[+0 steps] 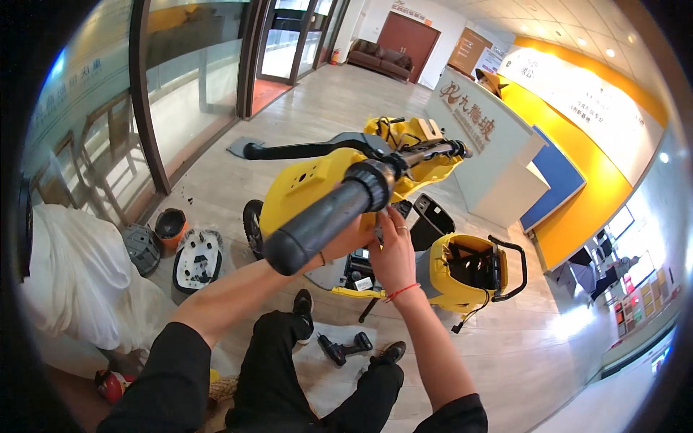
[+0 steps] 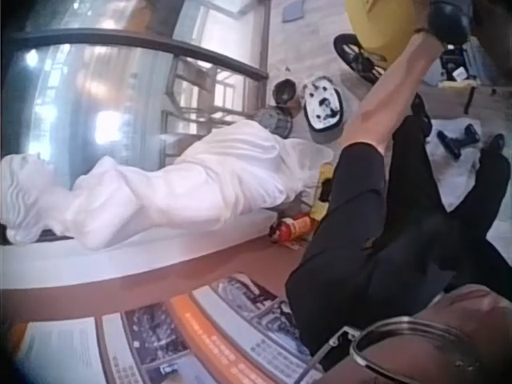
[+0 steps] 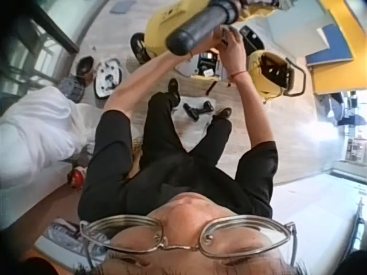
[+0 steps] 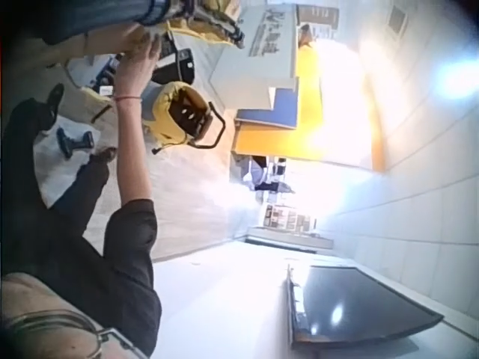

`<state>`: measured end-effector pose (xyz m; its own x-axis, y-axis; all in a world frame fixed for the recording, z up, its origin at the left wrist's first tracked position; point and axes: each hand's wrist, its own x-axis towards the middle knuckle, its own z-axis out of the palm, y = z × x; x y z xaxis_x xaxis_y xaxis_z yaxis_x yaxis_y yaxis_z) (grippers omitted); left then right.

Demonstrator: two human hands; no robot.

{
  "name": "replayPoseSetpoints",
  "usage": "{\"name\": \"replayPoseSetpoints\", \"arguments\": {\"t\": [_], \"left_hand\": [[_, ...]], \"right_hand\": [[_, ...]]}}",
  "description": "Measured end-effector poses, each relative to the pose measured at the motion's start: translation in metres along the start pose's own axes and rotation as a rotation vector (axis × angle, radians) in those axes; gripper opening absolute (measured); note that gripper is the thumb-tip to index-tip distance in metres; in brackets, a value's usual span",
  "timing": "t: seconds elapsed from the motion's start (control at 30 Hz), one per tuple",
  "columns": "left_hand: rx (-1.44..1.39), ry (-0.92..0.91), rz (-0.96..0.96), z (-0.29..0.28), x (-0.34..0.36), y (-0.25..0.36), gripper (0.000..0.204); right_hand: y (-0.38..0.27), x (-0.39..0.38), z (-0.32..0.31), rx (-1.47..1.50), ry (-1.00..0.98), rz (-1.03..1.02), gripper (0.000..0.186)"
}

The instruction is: Repairing a yellow electric scooter by removing and installing plastic body panels using a power drill.

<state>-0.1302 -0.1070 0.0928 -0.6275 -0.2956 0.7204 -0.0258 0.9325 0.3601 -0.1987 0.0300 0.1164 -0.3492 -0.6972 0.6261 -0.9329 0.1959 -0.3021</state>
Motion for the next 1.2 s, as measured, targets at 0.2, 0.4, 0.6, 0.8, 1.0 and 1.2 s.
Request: {"name": "replayPoseSetpoints", "arguments": {"t": [0.2, 0.4, 0.6, 0.8, 1.0, 1.2], "left_hand": [[0.212, 0.215, 0.064, -0.002, 0.002, 0.005, 0.056], [0.138, 0.133, 0.055, -0.003, 0.005, 0.024, 0.047], [0.035, 0.296, 0.151, 0.003, 0.005, 0.033, 0.035], [-0.112, 0.228, 0.136, 0.042, 0.023, 0.016, 0.039], [-0.234, 0.043, 0.145, 0.022, 0.010, -0.013, 0.022], [0.309, -0.025, 0.639, -0.044, 0.013, -0.007, 0.030]], "right_hand": [[0.002, 0.010, 0.001, 0.197, -0.142, 0.083, 0.026], [0.044, 0.003, 0.012, 0.129, -0.062, 0.057, 0.024], [0.017, 0.011, -0.019, -0.239, -0.205, -0.061, 0.026], [0.073, 0.009, -0.002, -0.395, -0.135, -0.124, 0.027], [-0.008, 0.022, 0.000, -0.276, -0.237, 0.140, 0.038], [0.020, 0.018, -0.007, -0.096, -0.163, 0.085, 0.048]]}}
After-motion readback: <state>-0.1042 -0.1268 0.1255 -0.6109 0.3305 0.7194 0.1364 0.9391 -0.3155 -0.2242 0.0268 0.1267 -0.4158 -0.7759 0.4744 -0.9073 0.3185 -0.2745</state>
